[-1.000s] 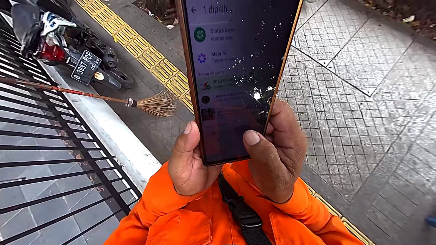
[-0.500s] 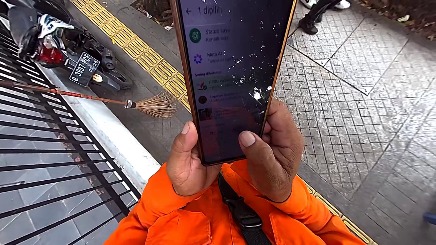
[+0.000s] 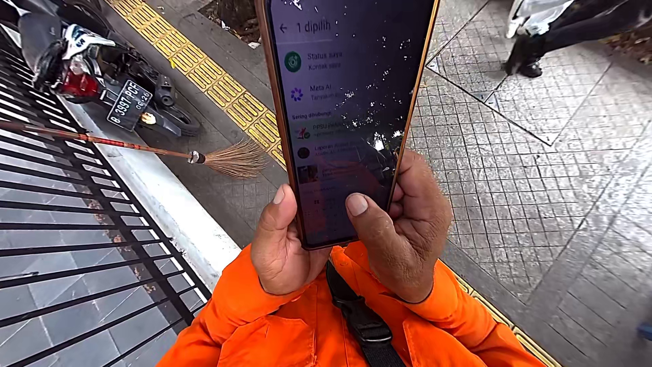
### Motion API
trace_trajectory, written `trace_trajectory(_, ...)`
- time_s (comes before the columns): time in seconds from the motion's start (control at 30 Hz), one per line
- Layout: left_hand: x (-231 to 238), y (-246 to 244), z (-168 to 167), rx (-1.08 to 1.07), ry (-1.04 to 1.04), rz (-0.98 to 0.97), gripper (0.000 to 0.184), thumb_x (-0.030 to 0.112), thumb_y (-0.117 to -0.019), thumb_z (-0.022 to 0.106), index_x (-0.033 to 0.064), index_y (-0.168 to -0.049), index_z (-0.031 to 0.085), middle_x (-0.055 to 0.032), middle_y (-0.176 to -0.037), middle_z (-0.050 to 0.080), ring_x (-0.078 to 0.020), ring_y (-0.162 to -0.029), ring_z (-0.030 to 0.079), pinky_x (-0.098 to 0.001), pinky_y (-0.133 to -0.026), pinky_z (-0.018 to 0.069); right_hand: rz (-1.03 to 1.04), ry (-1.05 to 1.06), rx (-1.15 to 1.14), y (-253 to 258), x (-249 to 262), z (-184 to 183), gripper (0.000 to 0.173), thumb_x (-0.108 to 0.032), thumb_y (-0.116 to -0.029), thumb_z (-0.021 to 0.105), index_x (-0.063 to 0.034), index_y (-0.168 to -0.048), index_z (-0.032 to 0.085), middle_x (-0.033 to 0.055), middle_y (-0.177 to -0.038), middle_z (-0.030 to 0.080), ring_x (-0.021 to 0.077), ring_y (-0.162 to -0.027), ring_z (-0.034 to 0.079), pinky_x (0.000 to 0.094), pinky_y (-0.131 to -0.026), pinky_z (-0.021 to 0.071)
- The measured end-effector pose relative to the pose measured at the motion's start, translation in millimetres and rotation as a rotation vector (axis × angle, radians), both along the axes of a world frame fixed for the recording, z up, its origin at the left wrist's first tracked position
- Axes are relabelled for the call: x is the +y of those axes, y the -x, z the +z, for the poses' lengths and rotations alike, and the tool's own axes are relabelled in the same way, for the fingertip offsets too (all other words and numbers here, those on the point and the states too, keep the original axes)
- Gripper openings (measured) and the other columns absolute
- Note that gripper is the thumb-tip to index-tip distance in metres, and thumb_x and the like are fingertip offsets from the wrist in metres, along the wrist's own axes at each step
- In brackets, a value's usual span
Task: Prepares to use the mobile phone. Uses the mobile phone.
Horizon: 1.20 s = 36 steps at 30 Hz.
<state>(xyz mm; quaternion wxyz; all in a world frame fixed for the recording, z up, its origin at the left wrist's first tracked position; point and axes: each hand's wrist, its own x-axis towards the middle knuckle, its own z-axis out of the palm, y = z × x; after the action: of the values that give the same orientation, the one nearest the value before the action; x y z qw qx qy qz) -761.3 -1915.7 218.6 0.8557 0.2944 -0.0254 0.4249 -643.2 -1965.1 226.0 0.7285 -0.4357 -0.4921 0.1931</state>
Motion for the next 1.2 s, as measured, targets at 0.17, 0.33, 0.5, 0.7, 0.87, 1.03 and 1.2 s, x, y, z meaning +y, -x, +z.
trace_trajectory(0.17,1.4,0.4,-1.5,0.017,0.014,-0.012,0.040,0.038,-0.1041,0.050,0.0093,-0.127,0.065,-0.0094,-0.119,0.069,-0.0205,-0.117,0.065,-0.0419,-0.101,0.0529,0.059,-0.007,0.030,-3.2,-1.9,-5.1,0.029,-0.018,-0.1002,0.056,0.0030,-0.121,0.055,-0.0021,-0.089,0.064,0.0018,-0.079,0.065,0.0195,-0.068,0.0581)
trace_trajectory(0.33,1.2,-1.3,-1.7,0.014,0.007,-0.013,0.039,0.037,-0.1043,0.050,0.0099,-0.127,0.064,-0.0085,-0.120,0.069,-0.0198,-0.117,0.065,-0.0409,-0.102,0.0529,0.014,-0.005,0.012,-2.4,-1.2,-4.0,0.027,-0.015,-0.0969,0.059,0.0025,-0.117,0.056,-0.0035,-0.086,0.063,0.0001,-0.075,0.063,0.0181,-0.065,0.0572)
trace_trajectory(0.5,-0.5,-3.1,-1.0,-0.004,0.012,-0.012,0.037,0.035,-0.1042,0.051,0.0090,-0.127,0.065,-0.0088,-0.119,0.070,-0.0198,-0.117,0.065,-0.0406,-0.102,0.0528,-0.027,0.005,-0.008,-1.5,-1.0,-1.4,0.027,-0.010,-0.0933,0.061,0.0036,-0.116,0.057,-0.0024,-0.086,0.064,0.0012,-0.075,0.065,0.0186,-0.065,0.0587)
trace_trajectory(0.7,0.6,-1.0,-1.8,0.004,0.017,-0.025,0.039,0.037,-0.1034,0.051,0.0094,-0.128,0.064,-0.0099,-0.121,0.069,-0.0212,-0.118,0.065,-0.0420,-0.102,0.0524,0.029,-0.007,0.014,-3.3,-2.5,-3.8,0.025,-0.015,-0.0993,0.057,0.0020,-0.117,0.056,-0.0028,-0.087,0.063,0.0011,-0.076,0.064,0.0190,-0.067,0.0577)
trace_trajectory(0.87,0.4,-0.9,-2.6,0.011,0.028,-0.024,0.039,0.038,-0.1037,0.051,0.0090,-0.127,0.065,-0.0096,-0.119,0.070,-0.0208,-0.117,0.065,-0.0420,-0.102,0.0526,0.043,-0.008,0.035,-3.4,-2.9,-5.8,0.027,-0.017,-0.0994,0.056,0.0024,-0.118,0.056,-0.0028,-0.087,0.064,0.0015,-0.076,0.064,0.0194,-0.066,0.0576)
trace_trajectory(1.03,-0.8,-2.7,-1.4,-0.004,0.018,-0.003,0.037,0.035,-0.1042,0.050,0.0089,-0.125,0.065,-0.0090,-0.118,0.070,-0.0195,-0.115,0.066,-0.0401,-0.100,0.0537,0.000,0.001,0.009,-2.0,-1.8,-3.4,0.025,-0.013,-0.0958,0.059,0.0022,-0.115,0.056,-0.0028,-0.086,0.063,0.0011,-0.075,0.064,0.0188,-0.065,0.0585)
trace_trajectory(1.2,-0.6,-2.1,-1.6,0.005,0.009,-0.008,0.037,0.036,-0.1042,0.051,0.0093,-0.126,0.065,-0.0085,-0.119,0.070,-0.0191,-0.116,0.065,-0.0398,-0.101,0.0532,-0.021,0.002,-0.005,-0.8,-0.3,-1.7,0.024,-0.007,-0.0929,0.061,0.0033,-0.114,0.056,-0.0019,-0.085,0.064,0.0014,-0.074,0.065,0.0189,-0.065,0.0588)
